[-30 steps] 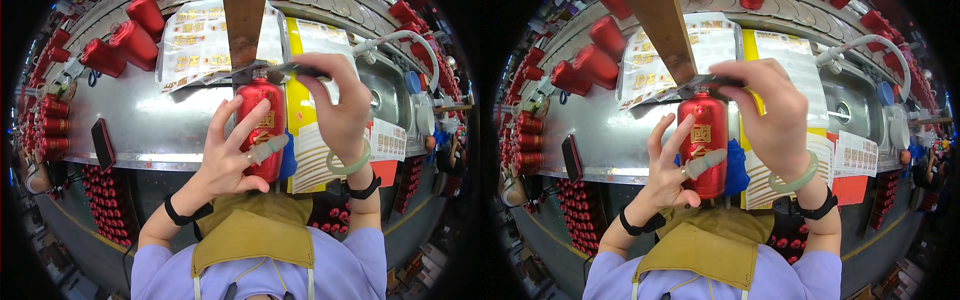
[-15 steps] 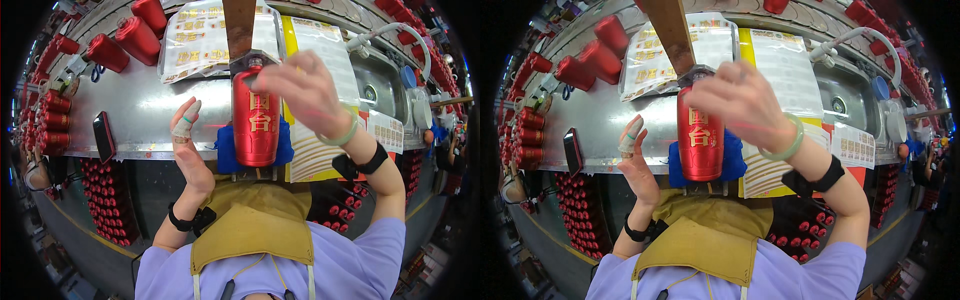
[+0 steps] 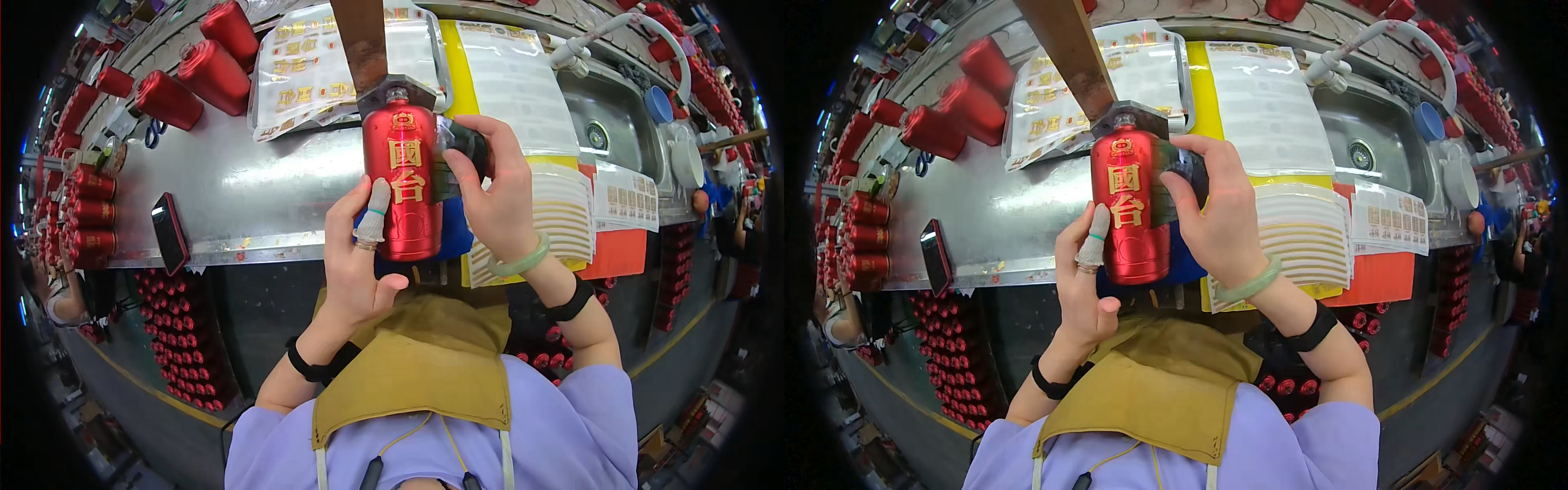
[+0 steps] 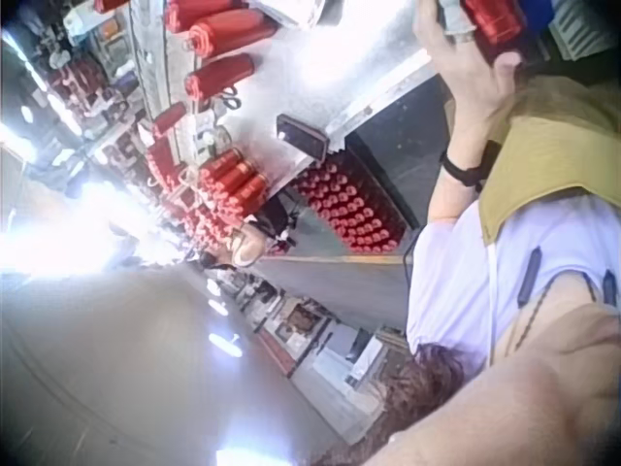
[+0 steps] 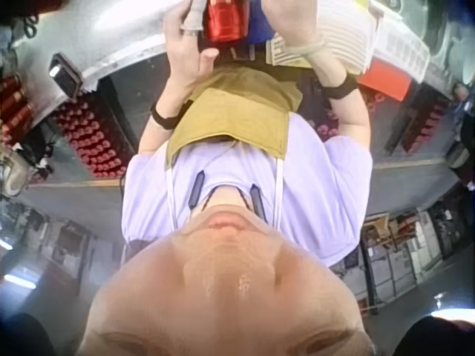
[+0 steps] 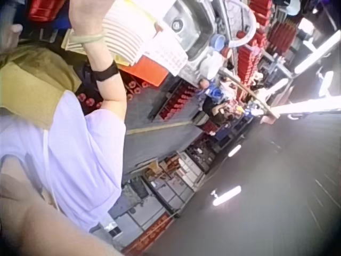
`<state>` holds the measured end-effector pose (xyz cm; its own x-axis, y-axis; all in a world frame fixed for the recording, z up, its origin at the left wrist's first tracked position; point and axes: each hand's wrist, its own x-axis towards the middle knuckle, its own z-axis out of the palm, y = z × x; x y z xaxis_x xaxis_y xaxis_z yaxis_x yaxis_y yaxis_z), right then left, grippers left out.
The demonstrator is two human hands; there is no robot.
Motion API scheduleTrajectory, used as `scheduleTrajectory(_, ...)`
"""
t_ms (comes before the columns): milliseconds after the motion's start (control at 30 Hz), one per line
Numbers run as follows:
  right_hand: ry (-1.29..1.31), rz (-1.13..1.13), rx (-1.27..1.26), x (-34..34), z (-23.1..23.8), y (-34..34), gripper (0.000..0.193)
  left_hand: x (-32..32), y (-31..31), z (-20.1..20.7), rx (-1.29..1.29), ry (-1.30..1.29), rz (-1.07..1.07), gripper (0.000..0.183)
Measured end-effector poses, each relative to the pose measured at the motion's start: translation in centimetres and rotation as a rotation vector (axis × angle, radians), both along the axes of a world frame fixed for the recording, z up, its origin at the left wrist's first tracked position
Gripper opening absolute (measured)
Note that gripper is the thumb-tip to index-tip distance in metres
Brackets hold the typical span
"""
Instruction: Applying decorative labels and seals to red metallic liquor bottles on an assembly line.
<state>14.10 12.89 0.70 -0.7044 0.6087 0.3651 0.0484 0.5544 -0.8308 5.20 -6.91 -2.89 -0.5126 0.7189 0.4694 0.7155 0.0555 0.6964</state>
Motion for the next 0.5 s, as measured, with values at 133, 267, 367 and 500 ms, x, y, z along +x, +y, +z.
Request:
scheduleTrajectory(133,-0.032,-0.055,0.178,0.7,-0.3,0.6,0.033,0.2,0.6,0.4,-0.055,0.067,0.022,0.102)
scheduleTrajectory(267,0.056,-0.018,0.014,0.6,-2.5,4.1,0.03,0.9,0.8,3.0,-0.253,0.293,0.012,0.094)
scheduleTrajectory(367,0.005,-0.11,0.018,-0.9,-1.3,10.1,0.03,2.2,1.8,4.5,-0.433,0.299,0.057,0.085)
scheduleTrajectory(500,-0.411,-0.14,0.461,-4.2,-2.3,17.9,0.037,1.1,1.0,4.4,-0.408,0.209,0.028,0.091)
